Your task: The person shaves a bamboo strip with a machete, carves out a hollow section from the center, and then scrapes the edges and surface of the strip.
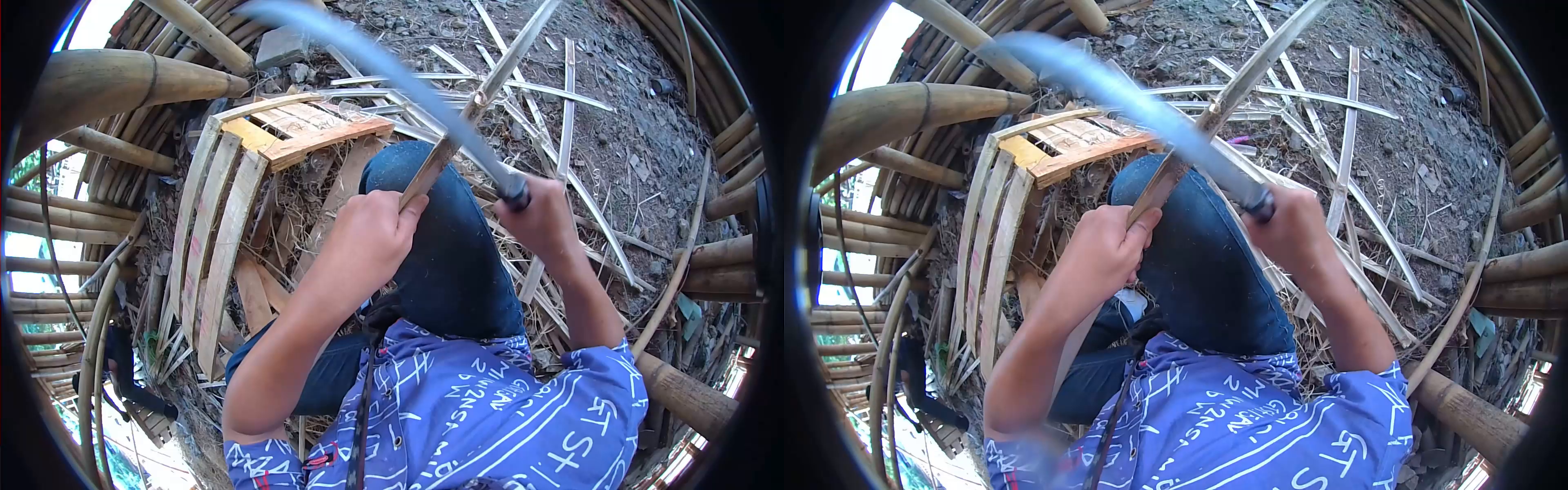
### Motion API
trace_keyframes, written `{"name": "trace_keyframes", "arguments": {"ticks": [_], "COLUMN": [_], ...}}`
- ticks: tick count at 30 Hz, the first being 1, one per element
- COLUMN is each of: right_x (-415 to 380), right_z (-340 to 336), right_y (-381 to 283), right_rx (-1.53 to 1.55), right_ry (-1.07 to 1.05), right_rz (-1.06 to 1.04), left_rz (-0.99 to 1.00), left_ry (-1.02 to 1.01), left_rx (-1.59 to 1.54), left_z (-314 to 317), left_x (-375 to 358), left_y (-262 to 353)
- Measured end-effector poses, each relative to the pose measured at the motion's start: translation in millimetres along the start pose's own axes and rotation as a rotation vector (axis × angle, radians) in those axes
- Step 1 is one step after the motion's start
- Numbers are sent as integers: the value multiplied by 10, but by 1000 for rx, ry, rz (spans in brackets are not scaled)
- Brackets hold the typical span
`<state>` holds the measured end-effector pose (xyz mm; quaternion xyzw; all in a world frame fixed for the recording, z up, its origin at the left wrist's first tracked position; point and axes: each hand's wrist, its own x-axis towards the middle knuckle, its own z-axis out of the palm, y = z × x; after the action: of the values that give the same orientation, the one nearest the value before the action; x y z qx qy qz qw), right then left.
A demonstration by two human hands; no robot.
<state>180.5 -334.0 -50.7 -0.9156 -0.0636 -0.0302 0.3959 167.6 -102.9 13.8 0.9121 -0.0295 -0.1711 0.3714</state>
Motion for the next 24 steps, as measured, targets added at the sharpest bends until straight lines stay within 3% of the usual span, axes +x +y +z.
{"name": "trace_keyframes", "arguments": {"ticks": [3,4,5,6,7,9,11,13,15,18,21,23,24], "right_x": [59,196,330,340,352,193,45,-56,-107,54,412,466,479], "right_z": [26,49,-30,-125,-222,-284,-271,-231,-174,-27,-65,-100,-98], "right_y": [152,435,647,739,795,765,566,172,-149,-18,484,834,780], "right_rx": [-55,-40,11,-163,-174,58,124,142,143,27,-6,-233,-176], "right_ry": [-30,83,77,239,222,246,195,88,-4,-47,-93,121,126], "right_rz": [-71,24,282,168,225,345,178,167,-65,-194,341,15,56], "left_rz": [40,19,-1,1,10,-28,-49,-32,-8,22,12,17,14], "left_ry": [-34,-28,-14,-1,14,-6,-49,-62,-71,-56,33,15,27], "left_rx": [41,17,-10,-12,10,29,-28,-11,13,-3,129,141,137], "left_z": [-21,-15,-23,-32,-61,-58,-55,-14,-5,-35,-84,-92,-115], "left_x": [-2,-10,-26,-52,-38,-98,-5,39,75,27,-98,-89,-74], "left_y": [16,-16,-37,-22,-10,-27,23,53,64,19,1,-14,-54]}}
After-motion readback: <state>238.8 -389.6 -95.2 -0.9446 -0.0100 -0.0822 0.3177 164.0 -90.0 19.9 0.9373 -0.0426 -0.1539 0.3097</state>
